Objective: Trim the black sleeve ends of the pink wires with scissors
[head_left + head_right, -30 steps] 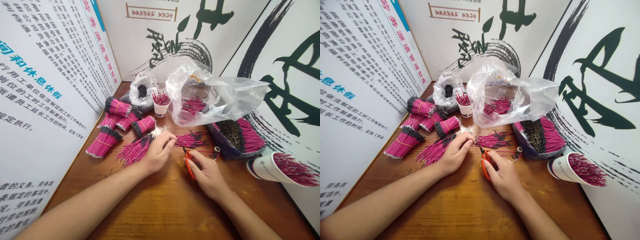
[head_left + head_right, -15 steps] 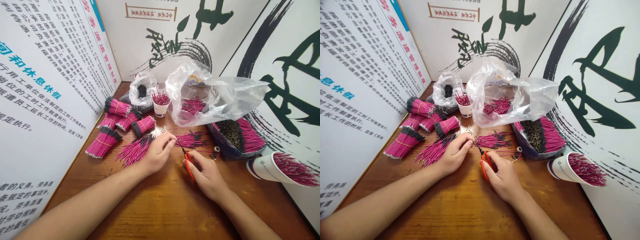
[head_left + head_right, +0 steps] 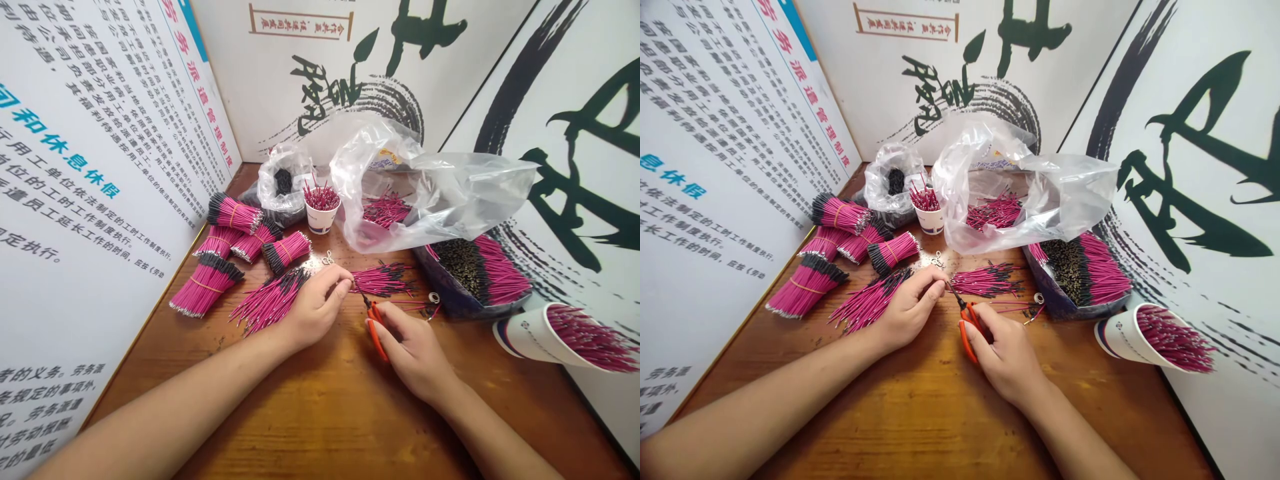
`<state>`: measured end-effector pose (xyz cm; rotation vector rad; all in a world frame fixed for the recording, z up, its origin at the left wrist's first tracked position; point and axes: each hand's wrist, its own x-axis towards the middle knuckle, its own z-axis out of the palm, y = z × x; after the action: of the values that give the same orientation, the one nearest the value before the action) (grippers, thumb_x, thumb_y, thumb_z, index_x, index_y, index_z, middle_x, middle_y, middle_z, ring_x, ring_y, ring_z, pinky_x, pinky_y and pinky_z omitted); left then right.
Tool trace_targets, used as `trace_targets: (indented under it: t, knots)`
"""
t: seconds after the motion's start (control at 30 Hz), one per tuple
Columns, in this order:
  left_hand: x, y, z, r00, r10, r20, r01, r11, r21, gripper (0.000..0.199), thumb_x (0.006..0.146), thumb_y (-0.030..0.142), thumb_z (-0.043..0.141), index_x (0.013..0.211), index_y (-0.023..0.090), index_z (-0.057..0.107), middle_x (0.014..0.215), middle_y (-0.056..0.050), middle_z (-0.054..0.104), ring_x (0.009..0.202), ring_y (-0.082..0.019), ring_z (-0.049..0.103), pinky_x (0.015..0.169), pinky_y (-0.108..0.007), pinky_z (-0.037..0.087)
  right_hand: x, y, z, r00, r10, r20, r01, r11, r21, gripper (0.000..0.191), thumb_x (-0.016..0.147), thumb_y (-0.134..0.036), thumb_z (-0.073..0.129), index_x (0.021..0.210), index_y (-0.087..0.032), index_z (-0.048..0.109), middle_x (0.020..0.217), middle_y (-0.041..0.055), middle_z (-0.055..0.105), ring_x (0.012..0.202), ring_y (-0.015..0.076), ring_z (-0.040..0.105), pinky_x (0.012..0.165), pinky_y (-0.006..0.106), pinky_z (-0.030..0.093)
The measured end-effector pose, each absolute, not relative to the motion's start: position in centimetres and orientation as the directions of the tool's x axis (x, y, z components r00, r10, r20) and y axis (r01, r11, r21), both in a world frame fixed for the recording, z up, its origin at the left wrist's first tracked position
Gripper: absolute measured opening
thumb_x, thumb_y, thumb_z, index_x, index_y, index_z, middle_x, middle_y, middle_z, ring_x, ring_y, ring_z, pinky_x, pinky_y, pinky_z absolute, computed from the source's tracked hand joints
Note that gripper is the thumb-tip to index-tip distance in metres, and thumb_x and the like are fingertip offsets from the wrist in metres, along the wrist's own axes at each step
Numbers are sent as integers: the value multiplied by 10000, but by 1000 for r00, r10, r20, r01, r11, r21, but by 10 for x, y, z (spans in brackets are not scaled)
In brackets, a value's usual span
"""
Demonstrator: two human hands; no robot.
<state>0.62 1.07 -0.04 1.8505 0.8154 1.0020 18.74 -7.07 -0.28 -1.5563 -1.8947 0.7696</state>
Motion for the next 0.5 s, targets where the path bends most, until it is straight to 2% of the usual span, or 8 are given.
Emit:
trace_targets:
  t: [0.2, 0.5]
  knots:
    - [6, 10, -1, 476, 827, 299, 140, -407, 903, 214, 976, 266, 392, 817, 177, 504, 782, -16, 537, 775, -153, 513, 757, -270, 418, 187, -72, -4, -144, 986, 88, 675, 163, -720, 241, 1003, -344, 421, 806, -215, 476, 662, -44, 516, 586, 114, 493, 584, 219, 359]
    - [7, 10, 0, 458, 829, 322, 106, -411, 906, 178, 964, 227, 419, 835, 167, 525, 780, -6, 532, 760, -137, 507, 742, -259, 412, 186, -71, 0, -139, 988, 68, 640, 142, -755, 233, 982, -356, 450, 832, -201, 538, 651, -44, 520, 572, 112, 476, 568, 220, 360]
